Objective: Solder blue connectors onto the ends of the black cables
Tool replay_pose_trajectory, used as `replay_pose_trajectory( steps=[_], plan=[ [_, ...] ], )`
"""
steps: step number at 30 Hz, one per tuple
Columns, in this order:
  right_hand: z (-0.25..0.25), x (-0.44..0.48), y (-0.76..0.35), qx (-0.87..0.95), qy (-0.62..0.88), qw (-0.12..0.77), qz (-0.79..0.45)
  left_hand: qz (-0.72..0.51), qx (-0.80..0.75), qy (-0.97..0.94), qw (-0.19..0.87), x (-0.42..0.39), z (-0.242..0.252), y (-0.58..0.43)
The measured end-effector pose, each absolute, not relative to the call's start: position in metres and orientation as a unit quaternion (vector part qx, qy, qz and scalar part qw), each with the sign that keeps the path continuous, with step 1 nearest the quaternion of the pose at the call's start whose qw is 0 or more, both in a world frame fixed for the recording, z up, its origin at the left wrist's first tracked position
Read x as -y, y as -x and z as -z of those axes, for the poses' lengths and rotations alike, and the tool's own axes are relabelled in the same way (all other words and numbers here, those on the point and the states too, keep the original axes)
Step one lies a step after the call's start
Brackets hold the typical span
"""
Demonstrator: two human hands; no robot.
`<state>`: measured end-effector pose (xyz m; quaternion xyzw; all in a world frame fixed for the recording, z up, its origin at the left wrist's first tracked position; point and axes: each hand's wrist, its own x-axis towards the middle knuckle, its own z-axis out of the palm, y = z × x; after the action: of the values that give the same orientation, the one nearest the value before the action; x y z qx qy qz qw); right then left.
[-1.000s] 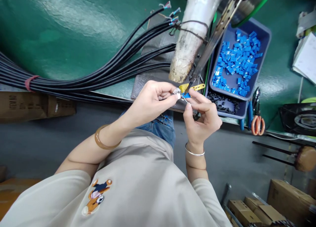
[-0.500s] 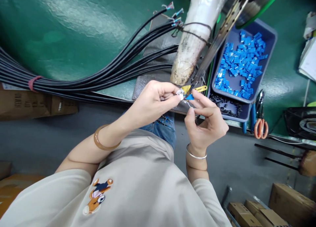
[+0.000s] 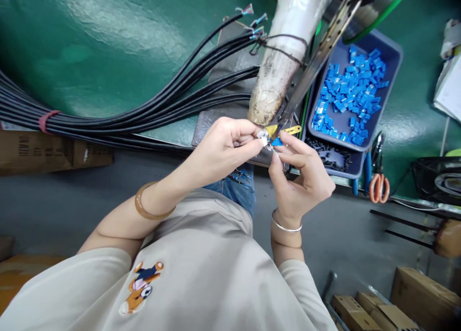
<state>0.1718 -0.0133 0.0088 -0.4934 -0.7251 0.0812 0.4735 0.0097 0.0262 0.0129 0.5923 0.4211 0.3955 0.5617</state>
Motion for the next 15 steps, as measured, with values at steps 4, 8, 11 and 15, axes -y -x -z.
replay_pose_trajectory(
  steps=[4,8,11,15],
  plan=[
    [-0.0049,0.0154,-0.1729,0.727,0.490,0.471,-0.093,-0.384,-0.418,-0.582,0.582,-0.0259,-0.0092,-0.0080],
    [-0.0012,0.0177,-0.1744,0.724,0.493,0.471,-0.100,-0.379,-0.411,-0.581,0.591,-0.0241,-0.0076,-0.0085],
    [-0.0020,0.0175,-0.1746,0.722,0.498,0.471,-0.091,-0.378,-0.411,-0.587,0.586,-0.0228,-0.0088,-0.0098],
    [-0.0042,0.0159,-0.1743,0.728,0.500,0.464,-0.067,-0.377,-0.409,-0.608,0.567,-0.0221,-0.0098,-0.0103]
  ],
)
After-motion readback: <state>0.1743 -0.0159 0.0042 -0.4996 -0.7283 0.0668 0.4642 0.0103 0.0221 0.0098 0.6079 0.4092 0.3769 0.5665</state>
